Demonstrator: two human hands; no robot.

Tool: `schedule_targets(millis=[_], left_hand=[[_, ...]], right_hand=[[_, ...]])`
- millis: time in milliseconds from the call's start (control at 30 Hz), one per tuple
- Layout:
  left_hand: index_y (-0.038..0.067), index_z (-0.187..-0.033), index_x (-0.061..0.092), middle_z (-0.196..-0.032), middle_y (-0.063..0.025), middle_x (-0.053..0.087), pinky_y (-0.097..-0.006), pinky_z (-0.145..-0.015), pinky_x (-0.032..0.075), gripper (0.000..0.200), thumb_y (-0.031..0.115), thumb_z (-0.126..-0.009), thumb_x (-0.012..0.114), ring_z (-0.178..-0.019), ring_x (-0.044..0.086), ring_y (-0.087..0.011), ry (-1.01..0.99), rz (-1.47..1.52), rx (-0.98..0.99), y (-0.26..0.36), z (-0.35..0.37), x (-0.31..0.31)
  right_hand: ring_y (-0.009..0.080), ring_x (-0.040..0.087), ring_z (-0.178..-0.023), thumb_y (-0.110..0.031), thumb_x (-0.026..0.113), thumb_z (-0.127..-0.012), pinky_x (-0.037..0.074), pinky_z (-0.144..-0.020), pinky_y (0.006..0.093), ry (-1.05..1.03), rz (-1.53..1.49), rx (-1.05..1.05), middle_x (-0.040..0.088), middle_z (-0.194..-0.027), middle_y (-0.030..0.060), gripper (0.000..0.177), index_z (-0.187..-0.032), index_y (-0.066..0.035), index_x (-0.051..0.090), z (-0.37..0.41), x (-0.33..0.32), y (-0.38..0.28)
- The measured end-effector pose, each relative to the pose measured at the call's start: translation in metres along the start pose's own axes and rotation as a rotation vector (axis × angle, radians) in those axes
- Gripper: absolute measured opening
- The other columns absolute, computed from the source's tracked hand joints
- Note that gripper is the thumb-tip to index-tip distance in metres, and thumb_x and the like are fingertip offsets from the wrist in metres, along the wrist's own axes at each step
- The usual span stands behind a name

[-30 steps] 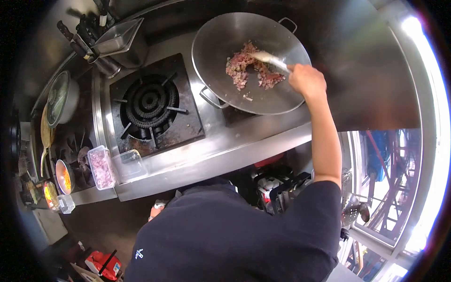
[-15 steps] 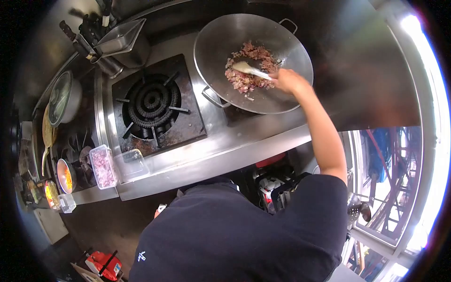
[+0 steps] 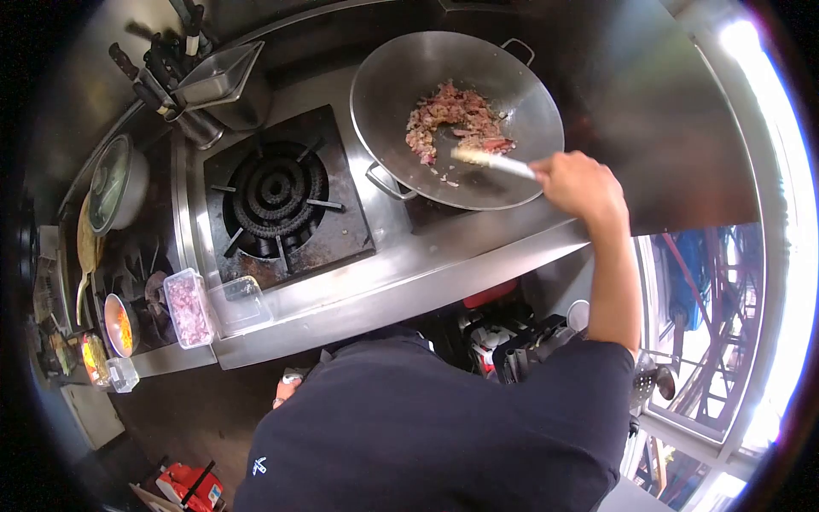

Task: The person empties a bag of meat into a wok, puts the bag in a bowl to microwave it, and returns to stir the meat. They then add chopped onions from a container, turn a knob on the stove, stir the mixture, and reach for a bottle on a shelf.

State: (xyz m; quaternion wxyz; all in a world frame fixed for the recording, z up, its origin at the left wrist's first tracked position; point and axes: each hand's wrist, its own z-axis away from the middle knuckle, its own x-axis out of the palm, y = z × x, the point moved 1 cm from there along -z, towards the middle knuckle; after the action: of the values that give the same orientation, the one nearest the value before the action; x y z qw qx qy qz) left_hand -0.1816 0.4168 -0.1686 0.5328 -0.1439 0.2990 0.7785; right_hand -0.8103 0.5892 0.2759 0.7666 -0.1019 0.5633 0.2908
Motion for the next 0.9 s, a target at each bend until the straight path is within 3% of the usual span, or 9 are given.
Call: schedule_targets(millis=[67, 133, 300, 400, 467, 500, 667, 800, 900], left_hand=[[-0.007, -0.103, 0.061, -0.101, -0.0184, 0.066, -0.0351, -0.08, 0.048, 0.054, 0.026, -0.062, 0.072, -0.093, 0.064, -0.0277, 0.012, 0.046, -0.018, 0.025, 0.018, -0.007], [-0.006, -0.101, 0.062, -0.099, -0.0176, 0.066, -0.0351, -0.08, 0.049, 0.051, 0.026, -0.063, 0.072, -0.091, 0.064, -0.0277, -0.011, 0.039, 0.053, 0.028, 0.021, -0.006], [-0.005, -0.103, 0.062, -0.099, -0.0167, 0.067, -0.0355, -0.079, 0.049, 0.05, 0.024, -0.064, 0.07, -0.091, 0.064, -0.0264, -0.032, 0.07, 0.092, -0.029, -0.021, 0.014], [-0.005, -0.103, 0.061, -0.1, -0.0164, 0.066, -0.0347, -0.081, 0.049, 0.05, 0.023, -0.063, 0.071, -0.092, 0.064, -0.0263, -0.034, 0.092, 0.049, -0.021, -0.006, 0.008], [-0.006, -0.103, 0.06, -0.102, -0.0172, 0.065, -0.0345, -0.083, 0.048, 0.049, 0.024, -0.066, 0.071, -0.096, 0.063, -0.0265, -0.041, 0.132, 0.064, -0.021, 0.001, 0.011], [-0.006, -0.104, 0.059, -0.103, -0.0176, 0.065, -0.0344, -0.084, 0.048, 0.05, 0.025, -0.067, 0.07, -0.098, 0.062, -0.0268, -0.044, 0.125, 0.091, -0.03, -0.003, 0.015], [-0.007, -0.111, 0.053, -0.109, -0.0192, 0.062, -0.0352, -0.088, 0.046, 0.057, 0.03, -0.072, 0.07, -0.104, 0.06, -0.0287, 0.028, -0.146, 0.004, -0.128, -0.071, 0.053], [-0.007, -0.113, 0.053, -0.109, -0.0202, 0.062, -0.036, -0.088, 0.046, 0.058, 0.03, -0.07, 0.07, -0.104, 0.059, -0.0294, -0.011, -0.152, -0.048, -0.114, -0.063, 0.041], [-0.006, -0.112, 0.054, -0.106, -0.0185, 0.063, -0.0347, -0.085, 0.047, 0.059, 0.026, -0.065, 0.071, -0.1, 0.061, -0.027, -0.021, 0.114, 0.07, -0.071, -0.031, 0.022]], right_hand=[[0.0282, 0.062, -0.096, -0.029, 0.051, -0.089, 0.049, -0.084, 0.0408, -0.157, 0.088, -0.029, 0.065, -0.103, 0.0114, 0.027, -0.112, -0.026, 0.064, 0.013, 0.007, -0.01], [0.032, 0.062, -0.092, -0.027, 0.05, -0.089, 0.05, -0.082, 0.0422, -0.073, 0.111, -0.088, 0.066, -0.096, 0.0141, 0.029, -0.115, -0.026, 0.062, -0.014, 0.046, -0.019], [0.0312, 0.062, -0.095, -0.029, 0.048, -0.089, 0.05, -0.083, 0.0422, 0.13, -0.069, 0.115, 0.065, -0.103, 0.0126, 0.031, -0.117, -0.026, 0.061, -0.062, 0.045, 0.004], [0.0313, 0.061, -0.098, -0.03, 0.049, -0.089, 0.048, -0.086, 0.042, -0.039, -0.012, 0.248, 0.064, -0.107, 0.0128, 0.031, -0.117, -0.026, 0.061, -0.068, 0.054, 0.018], [0.0322, 0.062, -0.097, -0.024, 0.052, -0.083, 0.049, -0.084, 0.0428, 0.006, 0.022, 0.176, 0.065, -0.103, 0.0164, 0.029, -0.107, -0.014, 0.066, -0.073, 0.086, 0.009], [0.0323, 0.062, -0.096, -0.03, 0.051, -0.089, 0.049, -0.084, 0.0439, -0.04, -0.012, 0.094, 0.064, -0.104, 0.017, 0.031, -0.116, -0.022, 0.062, -0.068, 0.08, -0.001], [0.0339, 0.061, -0.096, -0.03, 0.051, -0.088, 0.048, -0.084, 0.0436, 0.039, -0.118, 0.033, 0.063, -0.103, 0.0185, 0.032, -0.116, -0.018, 0.062, -0.107, 0.042, 0.002], [0.0332, 0.061, -0.097, -0.025, 0.05, -0.087, 0.047, -0.086, 0.0428, -0.056, 0.048, -0.059, 0.063, -0.104, 0.0196, 0.033, -0.115, -0.016, 0.062, -0.135, 0.082, -0.019], [0.0317, 0.06, -0.102, -0.025, 0.049, -0.088, 0.046, -0.089, 0.0414, -0.106, 0.041, -0.027, 0.064, -0.105, 0.0179, 0.032, -0.115, -0.017, 0.063, -0.126, 0.042, 0.01]])
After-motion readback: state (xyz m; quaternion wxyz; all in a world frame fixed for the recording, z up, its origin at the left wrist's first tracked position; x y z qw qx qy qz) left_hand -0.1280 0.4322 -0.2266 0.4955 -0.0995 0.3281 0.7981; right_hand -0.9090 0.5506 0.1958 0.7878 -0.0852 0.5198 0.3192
